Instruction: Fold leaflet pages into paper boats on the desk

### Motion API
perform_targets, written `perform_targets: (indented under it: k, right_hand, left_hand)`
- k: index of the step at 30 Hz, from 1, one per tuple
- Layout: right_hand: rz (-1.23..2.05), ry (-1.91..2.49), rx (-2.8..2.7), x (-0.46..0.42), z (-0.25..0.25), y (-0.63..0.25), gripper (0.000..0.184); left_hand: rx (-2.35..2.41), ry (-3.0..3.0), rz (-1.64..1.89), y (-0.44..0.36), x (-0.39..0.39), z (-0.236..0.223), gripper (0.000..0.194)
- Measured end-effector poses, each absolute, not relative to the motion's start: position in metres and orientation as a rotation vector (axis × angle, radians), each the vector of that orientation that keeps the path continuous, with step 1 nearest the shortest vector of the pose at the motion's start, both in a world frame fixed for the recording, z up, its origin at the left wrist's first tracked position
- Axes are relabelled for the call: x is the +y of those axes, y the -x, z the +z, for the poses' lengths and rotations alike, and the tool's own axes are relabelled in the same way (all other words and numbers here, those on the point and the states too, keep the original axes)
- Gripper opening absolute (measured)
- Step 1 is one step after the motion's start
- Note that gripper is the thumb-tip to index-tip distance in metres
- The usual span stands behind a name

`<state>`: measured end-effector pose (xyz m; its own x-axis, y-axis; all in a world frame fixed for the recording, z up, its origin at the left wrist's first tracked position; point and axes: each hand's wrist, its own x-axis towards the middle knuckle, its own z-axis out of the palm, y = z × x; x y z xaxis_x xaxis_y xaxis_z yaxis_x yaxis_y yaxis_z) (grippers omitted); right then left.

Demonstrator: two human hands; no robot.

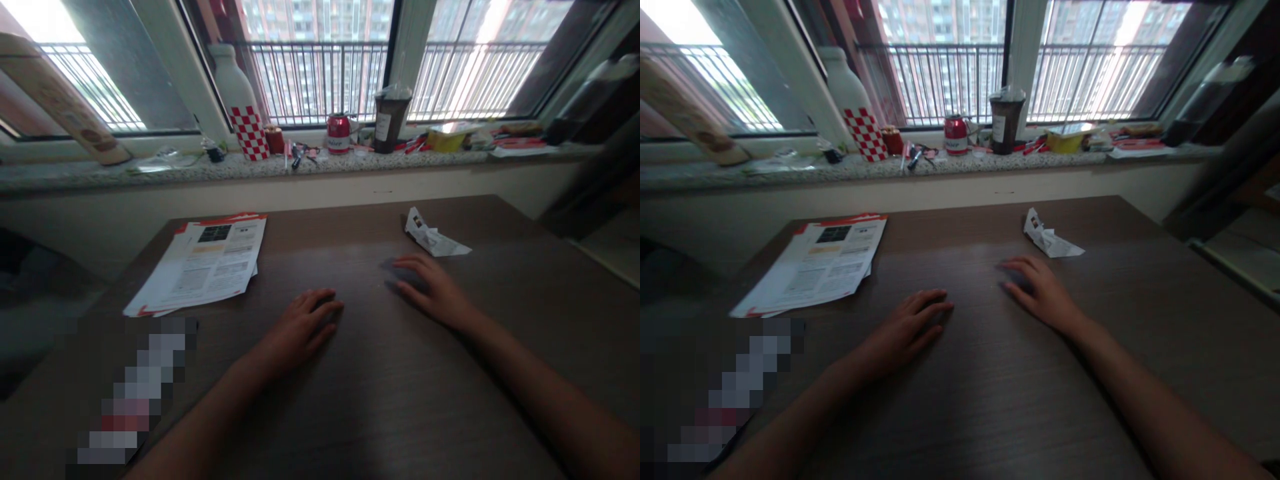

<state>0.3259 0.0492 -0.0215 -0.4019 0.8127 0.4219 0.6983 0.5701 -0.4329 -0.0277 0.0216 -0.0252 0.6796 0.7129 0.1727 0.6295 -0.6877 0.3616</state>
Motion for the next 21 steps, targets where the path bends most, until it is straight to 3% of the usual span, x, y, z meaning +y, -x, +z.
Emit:
perform_targets:
  k: [3,16,21]
  right_hand:
    - [0.35,1.135,-2.424,0.042,-0.031,-0.311,0.053]
    - [0.349,1.169,-2.504,0.042,-0.045,-0.316,0.047]
    - [0.358,1.171,-2.504,0.043,-0.045,-0.317,0.048]
  left_hand:
    - [1.088,-2.607,0.424,0.027,0.021,-0.025,0.043]
    - [1.083,-2.538,0.479,0.028,0.022,-0.02,0.037]
    - [1.417,-2.569,0.536,0.041,0.03,-0.005,0.028]
